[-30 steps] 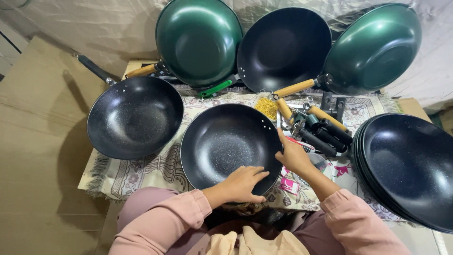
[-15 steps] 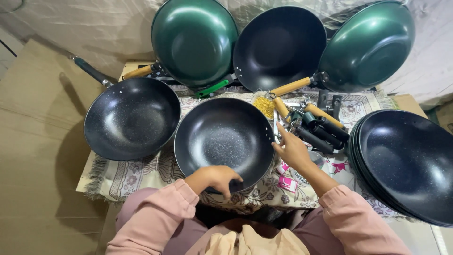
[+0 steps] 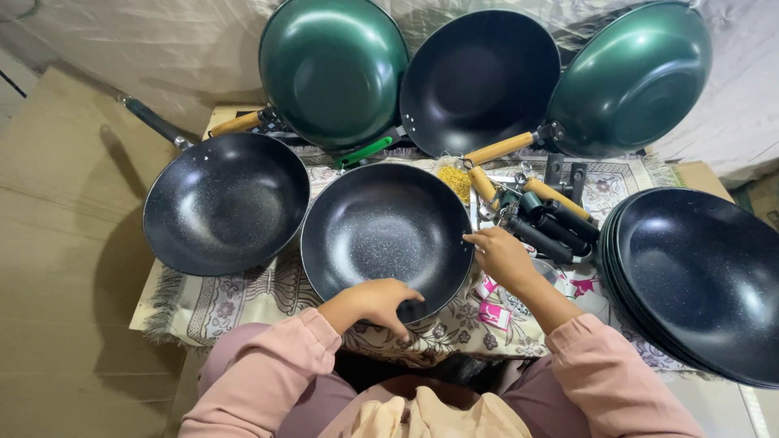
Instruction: Assembling handles onto woks using a screwdriver and screws.
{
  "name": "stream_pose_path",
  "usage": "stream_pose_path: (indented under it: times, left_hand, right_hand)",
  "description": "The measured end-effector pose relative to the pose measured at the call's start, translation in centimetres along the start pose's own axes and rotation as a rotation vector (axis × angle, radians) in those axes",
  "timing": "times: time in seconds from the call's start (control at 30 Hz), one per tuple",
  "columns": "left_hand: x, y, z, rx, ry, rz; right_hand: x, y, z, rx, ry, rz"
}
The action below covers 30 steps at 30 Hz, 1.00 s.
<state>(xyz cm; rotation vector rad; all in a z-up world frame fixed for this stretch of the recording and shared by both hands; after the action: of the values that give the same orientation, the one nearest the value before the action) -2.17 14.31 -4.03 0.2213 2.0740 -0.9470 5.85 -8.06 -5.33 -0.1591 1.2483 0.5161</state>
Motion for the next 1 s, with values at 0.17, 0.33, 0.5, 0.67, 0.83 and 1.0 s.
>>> stream_pose_path:
  times: [0.17, 0.33, 0.5, 0.67, 0.83, 1.0]
  left_hand:
    - [0.0, -1.4, 0.2, 0.023, -0.081, -0.043]
    - [0.0, -1.8, 0.3, 0.044, -0.121, -0.058]
    - [0.1, -2.9, 0.5, 0.100, -0.162, -0.052]
    - [0.7, -3.6, 0.9, 0.153, -0.214, -0.029]
    - [1.1, -3.6, 1.1, 0.187, -0.224, 0.017]
    - [0.6, -4.3, 0.5, 0.192, -0.178, 0.027]
  right_hand:
    - [-1.1, 0.8, 0.5, -0.018, 0.096, -0.017]
    - [-1.6, 1.1, 0.5, -0.010, 0.184, 0.010]
    - [-1.9, 1.4, 0.6, -0.035, 0.280, 0.033]
    - [-1.2, 1.6, -0.2, -0.038, 0.366, 0.064]
    - [-1.8, 2.4, -0.5, -0.028, 0.435, 0.101]
    - [-2.0, 2.9, -0.6, -0.017, 0.486, 0.144]
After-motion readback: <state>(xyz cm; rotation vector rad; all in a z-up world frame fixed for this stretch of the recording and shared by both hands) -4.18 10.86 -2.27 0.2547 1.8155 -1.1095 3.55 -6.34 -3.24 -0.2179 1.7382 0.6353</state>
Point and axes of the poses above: each hand's wrist, its own z-axis towards the middle knuckle, its own x-axis out of the palm, y = z × x, the point moved 7 cm from there along z, towards the middle knuckle, and after that the axes turned 7 degrees about -y, right-handed, at the moved point
